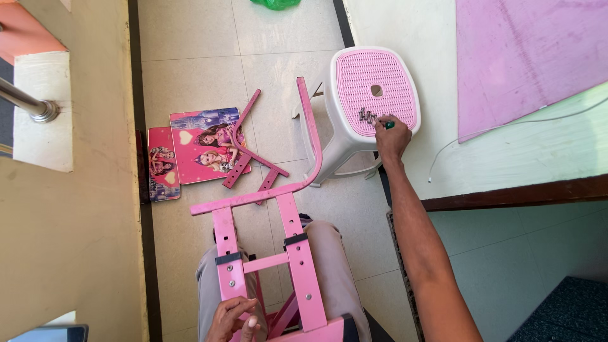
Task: The person assembles a pink metal chair frame by inserting and tightening multiple screws with a screwdriver. They hold the frame on their lap, align holes, and secure joints one at a time.
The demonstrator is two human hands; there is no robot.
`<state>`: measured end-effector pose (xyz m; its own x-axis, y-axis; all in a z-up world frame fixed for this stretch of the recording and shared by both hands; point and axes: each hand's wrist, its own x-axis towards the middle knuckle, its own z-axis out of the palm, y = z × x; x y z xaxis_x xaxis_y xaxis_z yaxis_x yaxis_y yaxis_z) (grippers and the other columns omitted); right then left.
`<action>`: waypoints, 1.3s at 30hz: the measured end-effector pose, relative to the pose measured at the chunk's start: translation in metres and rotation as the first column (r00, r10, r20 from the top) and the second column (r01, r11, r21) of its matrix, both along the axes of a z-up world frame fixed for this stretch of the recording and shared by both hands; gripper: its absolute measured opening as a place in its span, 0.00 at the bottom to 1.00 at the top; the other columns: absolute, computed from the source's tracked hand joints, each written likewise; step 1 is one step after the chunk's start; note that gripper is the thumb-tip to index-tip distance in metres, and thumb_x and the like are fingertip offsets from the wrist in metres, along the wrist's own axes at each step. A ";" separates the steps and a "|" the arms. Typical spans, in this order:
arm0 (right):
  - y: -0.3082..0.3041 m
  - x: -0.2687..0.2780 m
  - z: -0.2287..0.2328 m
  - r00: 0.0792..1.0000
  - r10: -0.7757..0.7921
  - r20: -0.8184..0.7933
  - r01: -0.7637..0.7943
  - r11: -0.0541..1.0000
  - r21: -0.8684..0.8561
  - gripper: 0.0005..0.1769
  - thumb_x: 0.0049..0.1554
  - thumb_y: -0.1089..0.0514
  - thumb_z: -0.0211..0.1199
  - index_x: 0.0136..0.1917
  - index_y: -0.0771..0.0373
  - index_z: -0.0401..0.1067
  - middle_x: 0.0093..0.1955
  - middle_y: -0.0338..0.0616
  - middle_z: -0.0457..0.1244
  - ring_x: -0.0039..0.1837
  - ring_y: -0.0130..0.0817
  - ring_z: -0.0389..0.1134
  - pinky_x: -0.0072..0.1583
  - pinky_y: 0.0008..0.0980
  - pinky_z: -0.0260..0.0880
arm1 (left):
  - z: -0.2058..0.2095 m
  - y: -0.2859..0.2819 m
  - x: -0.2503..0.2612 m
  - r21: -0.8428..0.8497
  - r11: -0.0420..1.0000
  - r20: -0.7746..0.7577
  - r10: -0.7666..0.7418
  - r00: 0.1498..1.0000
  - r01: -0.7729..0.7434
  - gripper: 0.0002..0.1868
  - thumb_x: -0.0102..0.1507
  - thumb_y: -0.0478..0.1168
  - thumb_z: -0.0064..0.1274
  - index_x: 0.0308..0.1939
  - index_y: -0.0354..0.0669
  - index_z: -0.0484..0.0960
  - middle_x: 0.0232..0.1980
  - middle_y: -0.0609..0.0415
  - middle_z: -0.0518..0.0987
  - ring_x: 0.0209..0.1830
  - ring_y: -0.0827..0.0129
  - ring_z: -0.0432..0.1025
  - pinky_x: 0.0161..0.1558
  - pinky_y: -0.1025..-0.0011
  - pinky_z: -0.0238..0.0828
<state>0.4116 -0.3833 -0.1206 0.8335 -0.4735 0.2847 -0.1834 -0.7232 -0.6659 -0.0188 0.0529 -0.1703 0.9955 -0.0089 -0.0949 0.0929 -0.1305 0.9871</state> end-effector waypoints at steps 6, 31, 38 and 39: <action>-0.009 0.066 -0.027 0.997 0.075 -0.035 -0.078 0.993 -0.090 0.11 0.48 0.57 0.79 0.44 0.61 0.82 0.38 0.49 0.72 0.40 0.44 0.74 0.47 0.41 0.72 | -0.087 0.016 -0.019 0.065 0.998 0.074 0.012 0.997 -0.017 0.15 0.62 0.40 0.58 0.49 0.35 0.84 0.45 0.43 0.77 0.37 0.67 0.82 0.29 0.71 0.88; 0.013 -0.095 0.091 0.987 0.104 -0.120 -0.087 0.986 0.139 0.17 0.63 0.48 0.67 0.55 0.64 0.80 0.46 0.44 0.71 0.47 0.31 0.70 0.48 0.34 0.72 | 0.061 0.002 0.037 0.321 0.808 -0.002 0.523 0.852 -0.495 0.16 0.66 0.39 0.53 0.56 0.36 0.81 0.49 0.46 0.78 0.48 0.64 0.76 0.50 0.66 0.75; 0.068 -0.194 0.142 0.941 0.186 -0.282 -0.068 0.923 0.379 0.19 0.63 0.43 0.64 0.54 0.60 0.78 0.40 0.36 0.67 0.32 0.21 0.57 0.32 0.24 0.58 | 0.087 0.011 0.065 0.424 0.877 -0.194 0.333 0.923 -0.227 0.19 0.69 0.40 0.46 0.61 0.37 0.78 0.47 0.44 0.77 0.43 0.60 0.75 0.48 0.65 0.74; 0.076 -0.203 0.143 0.935 0.272 -0.229 -0.148 0.884 0.444 0.20 0.62 0.43 0.64 0.54 0.61 0.79 0.39 0.35 0.65 0.33 0.20 0.57 0.33 0.23 0.57 | 0.083 0.013 0.072 0.416 0.886 -0.219 0.317 0.923 -0.206 0.19 0.69 0.41 0.46 0.61 0.37 0.79 0.45 0.43 0.77 0.41 0.58 0.75 0.47 0.64 0.74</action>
